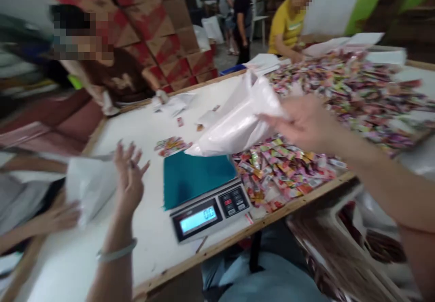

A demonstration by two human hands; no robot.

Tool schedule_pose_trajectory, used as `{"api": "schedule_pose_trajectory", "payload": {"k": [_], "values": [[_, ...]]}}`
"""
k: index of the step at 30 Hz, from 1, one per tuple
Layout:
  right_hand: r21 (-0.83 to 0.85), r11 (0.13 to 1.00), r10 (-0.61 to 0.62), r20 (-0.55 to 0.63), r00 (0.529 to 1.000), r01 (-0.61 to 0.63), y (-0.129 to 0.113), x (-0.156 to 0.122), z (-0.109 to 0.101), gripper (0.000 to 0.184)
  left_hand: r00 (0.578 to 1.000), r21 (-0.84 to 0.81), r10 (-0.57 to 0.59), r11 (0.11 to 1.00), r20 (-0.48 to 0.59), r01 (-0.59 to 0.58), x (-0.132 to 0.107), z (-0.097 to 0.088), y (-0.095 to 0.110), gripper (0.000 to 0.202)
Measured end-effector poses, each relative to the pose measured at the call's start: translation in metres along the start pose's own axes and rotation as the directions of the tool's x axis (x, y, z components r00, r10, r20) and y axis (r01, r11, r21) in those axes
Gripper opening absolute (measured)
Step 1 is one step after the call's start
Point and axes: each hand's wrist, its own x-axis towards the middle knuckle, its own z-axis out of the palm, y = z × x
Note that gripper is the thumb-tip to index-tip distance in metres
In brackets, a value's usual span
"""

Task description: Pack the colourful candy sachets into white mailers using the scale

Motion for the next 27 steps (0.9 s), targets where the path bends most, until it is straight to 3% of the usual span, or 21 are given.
{"api": "schedule_pose_trajectory", "payload": {"k": [2,4,5,8,10,12,15,18,24,27], "values": [[0.208,0.965,-0.164,0.000,0.987,0.160,-0.015,0.000,0.072,0.045,0.999,0.022,-0.041,0.999,-0.016,0.042,-0.012,-0.008,-0.004,0.073],[0.355,0.909,-0.247,0.039,0.968,0.217,-0.023,-0.011,0.136,0.035,1.000,0.194,-0.020,0.981,0.016,0.017,-0.022,-0.002,-0.007,0.085],[0.407,0.887,-0.267,0.069,0.961,0.218,-0.023,-0.019,0.161,0.033,0.996,0.291,-0.015,0.957,0.085,-0.011,-0.027,0.002,-0.008,0.086],[0.499,0.853,-0.250,0.133,0.959,0.153,-0.014,-0.051,0.200,0.030,0.975,0.447,-0.024,0.891,0.222,-0.079,-0.044,0.009,-0.012,0.083],[0.518,0.850,-0.205,0.160,0.966,0.094,0.000,-0.072,0.197,0.023,0.961,0.483,-0.043,0.870,0.275,-0.099,-0.054,0.007,-0.013,0.078],[0.525,0.851,-0.134,0.198,0.971,0.010,0.014,-0.088,0.179,0.019,0.955,0.510,-0.064,0.855,0.291,-0.098,-0.060,0.002,-0.014,0.074],[0.505,0.853,0.027,0.213,0.977,-0.134,0.033,-0.093,0.149,0.026,0.974,0.544,-0.036,0.834,0.223,-0.094,-0.056,-0.010,-0.014,0.072],[0.432,0.890,0.096,0.145,0.985,-0.150,0.040,-0.079,0.137,0.024,0.990,0.561,0.052,0.820,0.127,-0.115,-0.043,-0.021,-0.010,0.070],[0.420,0.907,-0.016,0.072,0.997,-0.016,0.021,-0.038,0.154,0.026,0.987,0.590,0.107,0.792,0.119,-0.157,-0.020,-0.033,0.009,0.069],[0.430,0.903,-0.044,0.103,0.994,-0.004,0.010,-0.021,0.172,0.034,0.987,0.575,0.096,0.804,0.127,-0.152,-0.012,-0.024,0.003,0.069]]}}
